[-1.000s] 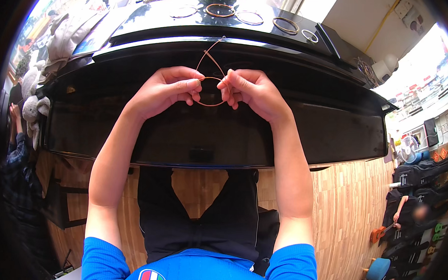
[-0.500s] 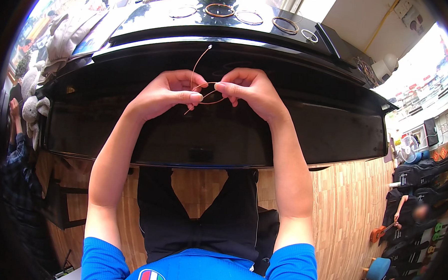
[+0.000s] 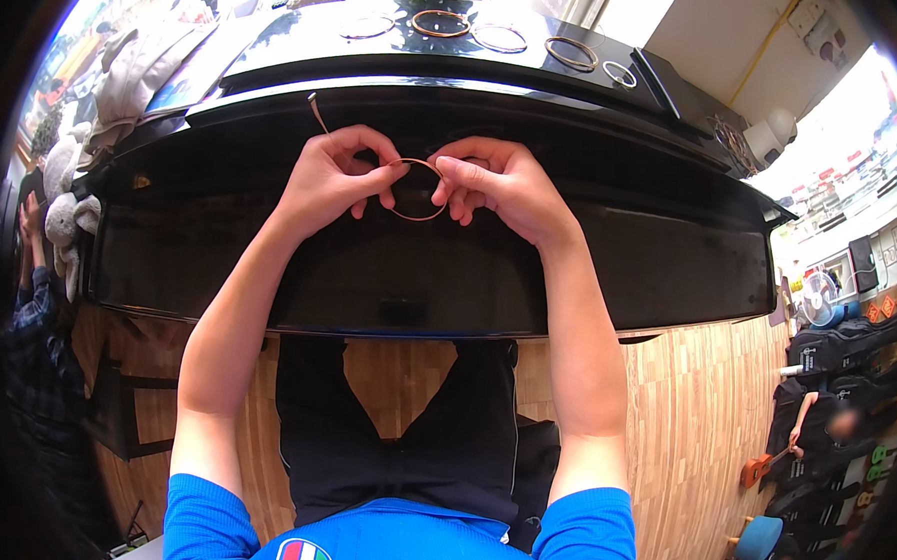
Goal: The person bends and shapes thin copper and silver wires into circular loops by hand. They repeatedly form loops, adjust their size, and place finished loops on a black piano surface. The person handles each wire individually and arranges the completed loops in a row.
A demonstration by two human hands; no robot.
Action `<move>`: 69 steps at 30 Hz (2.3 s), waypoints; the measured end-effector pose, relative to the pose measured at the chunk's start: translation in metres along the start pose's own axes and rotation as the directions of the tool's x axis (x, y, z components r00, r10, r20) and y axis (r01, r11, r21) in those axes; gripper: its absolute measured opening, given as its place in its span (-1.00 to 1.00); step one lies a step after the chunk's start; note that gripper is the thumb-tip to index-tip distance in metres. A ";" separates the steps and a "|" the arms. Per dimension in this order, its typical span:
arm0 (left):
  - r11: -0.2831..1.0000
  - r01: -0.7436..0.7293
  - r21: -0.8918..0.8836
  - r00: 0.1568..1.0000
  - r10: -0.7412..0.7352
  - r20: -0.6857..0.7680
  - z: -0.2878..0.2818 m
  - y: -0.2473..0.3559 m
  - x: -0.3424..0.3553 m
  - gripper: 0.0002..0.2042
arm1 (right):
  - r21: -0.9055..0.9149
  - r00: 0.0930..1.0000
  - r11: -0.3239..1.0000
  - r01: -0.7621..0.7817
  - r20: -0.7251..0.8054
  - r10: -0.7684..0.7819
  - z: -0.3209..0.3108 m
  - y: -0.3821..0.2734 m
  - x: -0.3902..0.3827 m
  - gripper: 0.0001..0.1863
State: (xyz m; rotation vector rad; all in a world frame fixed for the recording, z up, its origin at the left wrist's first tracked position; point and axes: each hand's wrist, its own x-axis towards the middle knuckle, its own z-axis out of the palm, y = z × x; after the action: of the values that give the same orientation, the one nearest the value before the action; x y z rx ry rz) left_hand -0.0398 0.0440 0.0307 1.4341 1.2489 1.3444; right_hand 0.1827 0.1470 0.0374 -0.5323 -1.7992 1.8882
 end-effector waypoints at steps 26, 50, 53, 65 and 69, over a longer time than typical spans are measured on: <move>0.987 -0.032 -0.156 0.999 0.034 0.009 -0.001 0.010 -0.003 -0.54 | 0.031 0.997 0.998 0.063 0.030 -0.064 -0.011 0.000 -0.004 -0.74; 0.977 0.120 -0.176 0.976 -0.083 0.201 -0.002 0.010 -0.003 -0.61 | 0.281 0.924 0.954 0.104 0.329 -0.198 -0.023 0.015 0.000 -0.54; 0.975 0.132 -0.176 0.968 -0.088 0.235 -0.002 0.011 -0.004 -0.60 | 0.236 0.931 0.965 0.112 0.316 -0.185 -0.024 0.015 0.000 -0.52; 0.932 0.113 -0.344 0.980 -0.048 0.192 -0.004 0.005 -0.003 -0.66 | 0.336 0.974 0.941 0.035 0.201 -0.108 -0.010 0.000 -0.003 -0.41; 0.936 0.104 -0.335 0.980 -0.038 0.195 -0.005 0.006 -0.003 -0.66 | 0.267 0.977 0.962 0.048 0.189 -0.101 -0.013 0.006 -0.002 -0.45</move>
State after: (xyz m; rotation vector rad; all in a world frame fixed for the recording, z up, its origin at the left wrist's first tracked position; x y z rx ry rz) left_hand -0.0438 0.0399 0.0362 1.2225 0.8840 1.2735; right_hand 0.1910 0.1561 0.0306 -0.1815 -1.6255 2.1473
